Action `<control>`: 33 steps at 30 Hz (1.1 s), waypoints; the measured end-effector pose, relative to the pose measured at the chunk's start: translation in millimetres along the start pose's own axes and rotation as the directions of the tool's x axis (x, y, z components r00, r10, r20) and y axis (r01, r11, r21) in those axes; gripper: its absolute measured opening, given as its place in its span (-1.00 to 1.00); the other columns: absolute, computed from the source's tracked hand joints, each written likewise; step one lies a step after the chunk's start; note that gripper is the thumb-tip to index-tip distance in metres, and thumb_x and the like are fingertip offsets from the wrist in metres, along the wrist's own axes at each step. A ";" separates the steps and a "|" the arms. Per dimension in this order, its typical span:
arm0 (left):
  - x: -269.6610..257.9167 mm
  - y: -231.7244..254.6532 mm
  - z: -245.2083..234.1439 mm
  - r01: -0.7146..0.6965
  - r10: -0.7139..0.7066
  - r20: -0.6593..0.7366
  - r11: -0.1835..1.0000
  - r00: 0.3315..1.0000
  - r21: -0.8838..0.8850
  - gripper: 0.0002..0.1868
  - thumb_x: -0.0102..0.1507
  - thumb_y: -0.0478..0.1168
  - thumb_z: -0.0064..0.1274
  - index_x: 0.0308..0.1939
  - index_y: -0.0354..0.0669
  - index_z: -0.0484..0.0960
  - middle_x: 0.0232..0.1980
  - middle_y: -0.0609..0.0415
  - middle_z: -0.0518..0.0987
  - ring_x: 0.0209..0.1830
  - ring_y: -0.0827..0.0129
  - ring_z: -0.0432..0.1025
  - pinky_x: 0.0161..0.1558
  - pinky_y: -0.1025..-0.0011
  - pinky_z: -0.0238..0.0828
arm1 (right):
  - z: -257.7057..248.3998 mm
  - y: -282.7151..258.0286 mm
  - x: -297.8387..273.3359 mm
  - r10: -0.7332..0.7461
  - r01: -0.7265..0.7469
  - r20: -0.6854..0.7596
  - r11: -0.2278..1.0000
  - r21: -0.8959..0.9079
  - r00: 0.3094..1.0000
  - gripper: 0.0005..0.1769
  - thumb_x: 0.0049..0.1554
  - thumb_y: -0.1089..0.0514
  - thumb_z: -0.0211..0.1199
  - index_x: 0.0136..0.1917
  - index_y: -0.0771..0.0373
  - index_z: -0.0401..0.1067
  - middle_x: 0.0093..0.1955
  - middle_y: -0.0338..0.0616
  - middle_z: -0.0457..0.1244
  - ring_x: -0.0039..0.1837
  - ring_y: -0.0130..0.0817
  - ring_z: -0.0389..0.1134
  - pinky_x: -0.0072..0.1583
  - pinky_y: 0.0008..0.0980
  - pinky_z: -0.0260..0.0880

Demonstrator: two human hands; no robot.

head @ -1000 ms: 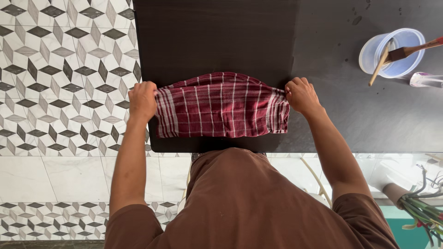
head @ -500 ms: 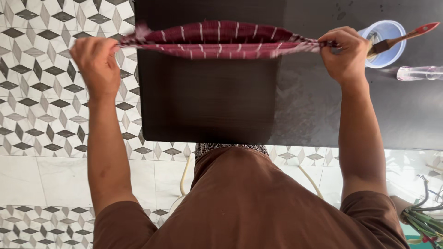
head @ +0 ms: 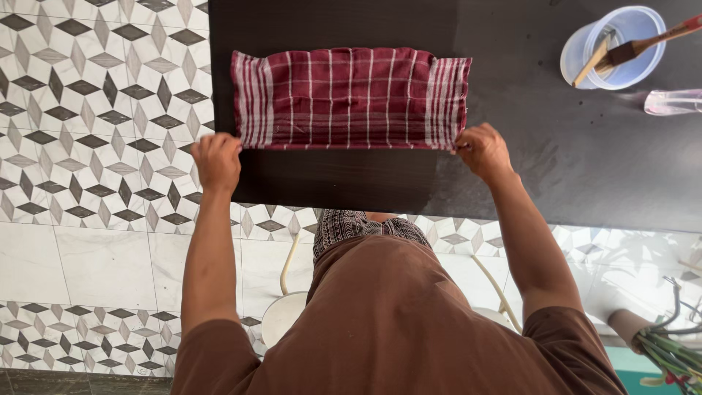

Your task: The person brushes a liquid onto a dark table surface with a brush, sprays the surface using a spray bottle, and then wipes the entire table surface with a cloth.

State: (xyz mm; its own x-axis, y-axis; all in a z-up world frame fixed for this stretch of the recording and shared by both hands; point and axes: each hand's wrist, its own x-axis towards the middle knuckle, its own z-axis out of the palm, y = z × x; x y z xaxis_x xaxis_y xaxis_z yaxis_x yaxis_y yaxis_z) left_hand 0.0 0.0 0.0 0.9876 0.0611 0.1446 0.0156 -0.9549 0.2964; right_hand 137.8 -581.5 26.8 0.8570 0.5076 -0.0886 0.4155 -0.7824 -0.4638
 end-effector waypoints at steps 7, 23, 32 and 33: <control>-24.9 3.1 -19.5 0.159 -0.170 0.015 0.886 0.985 -0.436 -0.91 0.35 -0.38 0.10 -0.07 -0.26 0.58 0.05 -0.01 0.62 0.10 0.09 0.42 0.13 0.21 0.37 | -14.5 -10.6 -22.8 0.329 -0.348 0.134 0.766 0.540 0.935 -0.91 0.13 0.28 0.33 -0.04 0.22 0.55 -0.01 -0.19 0.42 0.01 -0.47 0.42 0.03 -0.38 0.45; 164.8 33.9 13.9 0.192 -0.210 -0.139 0.972 0.968 -0.132 -0.67 0.21 -0.41 0.24 0.06 -0.25 0.60 0.07 -0.05 0.58 0.12 -0.01 0.43 0.13 0.07 0.35 | 9.0 -10.7 134.0 0.141 -0.206 -0.605 0.978 -0.039 0.783 -0.72 0.07 0.31 0.38 0.08 0.26 0.47 0.01 0.00 0.36 0.04 -0.07 0.38 0.08 -0.14 0.41; 222.9 168.5 81.5 -0.177 0.214 0.369 0.975 0.904 -0.132 -0.50 0.19 -0.19 0.26 0.19 -0.22 0.56 0.10 -0.05 0.51 0.18 0.09 0.31 0.23 -0.10 0.08 | 93.1 -159.4 122.1 0.504 -0.847 0.711 0.085 0.525 0.491 -0.67 0.16 -0.02 0.33 0.12 0.19 0.57 -0.04 -0.20 0.46 -0.15 -0.48 0.45 -0.16 -0.46 0.46; 226.1 170.0 85.8 -0.168 0.191 0.426 0.982 0.884 -0.090 -0.52 0.21 -0.19 0.25 0.19 -0.20 0.56 0.07 -0.01 0.51 0.17 0.11 0.31 0.26 -0.12 0.07 | 102.2 -168.6 124.7 0.529 -0.820 0.708 -0.041 0.571 0.467 -0.66 0.17 -0.02 0.34 0.12 0.22 0.57 -0.02 -0.19 0.45 -0.12 -0.47 0.45 -0.14 -0.47 0.46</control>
State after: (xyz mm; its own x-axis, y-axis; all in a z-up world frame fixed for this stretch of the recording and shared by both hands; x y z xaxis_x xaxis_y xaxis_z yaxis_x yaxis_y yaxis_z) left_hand 239.4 -173.4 2.0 0.9429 -0.2522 -0.2178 -0.1651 -0.9214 0.3519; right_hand 143.5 -349.5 3.8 0.4042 0.0786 -0.9113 -0.8938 -0.1776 -0.4118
